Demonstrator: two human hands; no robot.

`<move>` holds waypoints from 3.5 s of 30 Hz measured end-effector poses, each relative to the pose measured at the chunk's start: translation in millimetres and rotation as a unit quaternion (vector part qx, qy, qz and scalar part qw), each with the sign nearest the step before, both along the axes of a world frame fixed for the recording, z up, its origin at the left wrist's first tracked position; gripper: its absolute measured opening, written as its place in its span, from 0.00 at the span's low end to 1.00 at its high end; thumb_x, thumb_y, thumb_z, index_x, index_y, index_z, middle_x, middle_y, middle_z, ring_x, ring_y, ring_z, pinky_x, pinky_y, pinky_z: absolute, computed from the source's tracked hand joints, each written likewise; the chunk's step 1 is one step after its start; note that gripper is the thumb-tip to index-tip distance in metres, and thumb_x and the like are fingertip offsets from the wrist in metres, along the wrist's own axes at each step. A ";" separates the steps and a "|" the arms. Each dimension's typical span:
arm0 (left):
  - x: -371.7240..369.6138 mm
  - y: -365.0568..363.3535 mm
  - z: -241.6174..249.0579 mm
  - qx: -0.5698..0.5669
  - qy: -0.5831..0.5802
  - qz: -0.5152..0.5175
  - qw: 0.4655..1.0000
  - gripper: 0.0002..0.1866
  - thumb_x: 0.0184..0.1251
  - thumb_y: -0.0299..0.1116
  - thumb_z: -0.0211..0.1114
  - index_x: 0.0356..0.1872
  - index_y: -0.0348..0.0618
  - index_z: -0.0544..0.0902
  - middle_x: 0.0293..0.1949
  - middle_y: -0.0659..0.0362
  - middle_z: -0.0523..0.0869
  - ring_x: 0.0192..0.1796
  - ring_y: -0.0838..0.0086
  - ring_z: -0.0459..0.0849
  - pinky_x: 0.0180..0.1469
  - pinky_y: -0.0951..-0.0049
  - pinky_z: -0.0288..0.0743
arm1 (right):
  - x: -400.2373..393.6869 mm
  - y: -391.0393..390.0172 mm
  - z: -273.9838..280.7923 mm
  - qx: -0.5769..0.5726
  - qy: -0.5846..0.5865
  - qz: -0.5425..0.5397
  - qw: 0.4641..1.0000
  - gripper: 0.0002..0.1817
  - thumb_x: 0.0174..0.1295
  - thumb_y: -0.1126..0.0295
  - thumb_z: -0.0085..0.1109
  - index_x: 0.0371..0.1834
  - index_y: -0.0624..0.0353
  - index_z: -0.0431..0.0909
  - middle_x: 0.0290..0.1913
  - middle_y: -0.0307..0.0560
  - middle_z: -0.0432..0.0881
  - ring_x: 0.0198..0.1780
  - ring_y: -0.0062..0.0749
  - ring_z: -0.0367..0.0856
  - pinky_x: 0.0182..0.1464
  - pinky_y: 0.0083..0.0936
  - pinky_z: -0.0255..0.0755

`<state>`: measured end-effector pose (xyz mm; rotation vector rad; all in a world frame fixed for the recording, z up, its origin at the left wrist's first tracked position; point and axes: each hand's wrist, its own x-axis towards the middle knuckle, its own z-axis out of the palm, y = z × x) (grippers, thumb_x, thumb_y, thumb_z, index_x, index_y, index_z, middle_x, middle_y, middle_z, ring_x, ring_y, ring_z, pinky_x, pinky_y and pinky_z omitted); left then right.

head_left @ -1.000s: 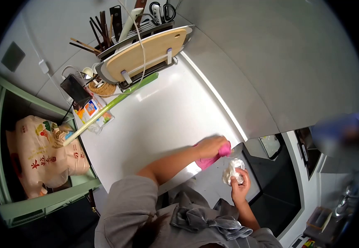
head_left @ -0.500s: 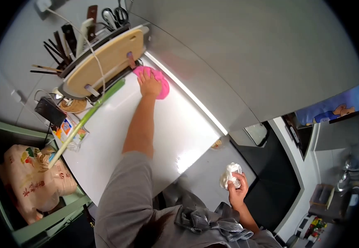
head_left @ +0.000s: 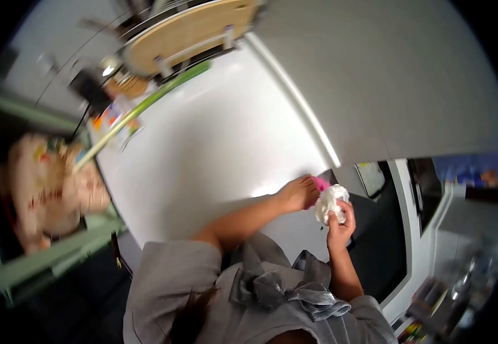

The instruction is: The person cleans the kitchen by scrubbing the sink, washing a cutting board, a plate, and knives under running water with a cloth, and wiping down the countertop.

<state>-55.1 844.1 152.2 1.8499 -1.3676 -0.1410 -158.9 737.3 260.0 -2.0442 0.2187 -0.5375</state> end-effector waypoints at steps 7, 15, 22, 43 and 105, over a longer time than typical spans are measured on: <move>6.5 43.3 99.1 -0.033 -0.015 0.436 0.899 0.24 0.52 0.36 0.58 0.52 0.41 0.72 0.61 0.44 0.60 0.67 0.48 0.49 0.65 0.41 0.39 | -5.4 1.3 1.5 0.069 -0.034 0.066 0.995 0.14 0.50 0.77 0.53 0.42 0.67 0.72 0.45 0.49 0.74 0.46 0.31 0.71 0.53 0.25 0.62; 31.4 11.7 6.9 0.093 -0.100 0.367 0.920 0.32 0.57 0.47 0.57 0.59 0.37 0.64 0.63 0.47 0.61 0.67 0.52 0.52 0.67 0.49 0.39 | 2.8 29.8 32.7 -0.036 -0.084 0.134 0.987 0.13 0.50 0.77 0.55 0.40 0.67 0.72 0.39 0.50 0.73 0.40 0.34 0.72 0.46 0.25 0.65; 56.1 211.7 22.9 0.208 -0.013 0.584 0.785 0.31 0.62 0.45 0.51 0.63 0.40 0.60 0.60 0.48 0.68 0.59 0.56 0.69 0.61 0.50 0.56 | -10.3 31.6 17.1 0.085 -0.008 0.115 0.990 0.14 0.53 0.76 0.54 0.44 0.67 0.71 0.46 0.46 0.72 0.45 0.28 0.69 0.51 0.22 0.62; -119.6 136.7 44.9 0.180 -0.013 0.447 0.876 0.30 0.61 0.50 0.52 0.62 0.47 0.65 0.67 0.54 0.56 0.69 0.59 0.50 0.68 0.51 0.38 | -12.7 33.3 15.5 0.104 -0.024 0.190 0.976 0.13 0.53 0.77 0.55 0.43 0.66 0.72 0.42 0.45 0.74 0.42 0.26 0.71 0.47 0.20 0.64; 220.6 -59.2 -4.2 -0.068 -0.053 0.559 0.825 0.24 0.57 0.23 0.48 0.58 0.30 0.63 0.57 0.40 0.65 0.61 0.52 0.62 0.64 0.65 0.53 | -212.6 -126.3 -10.2 0.182 0.067 -0.306 0.932 0.10 0.53 0.80 0.52 0.40 0.65 0.72 0.39 0.42 0.75 0.40 0.24 0.72 0.46 0.19 0.67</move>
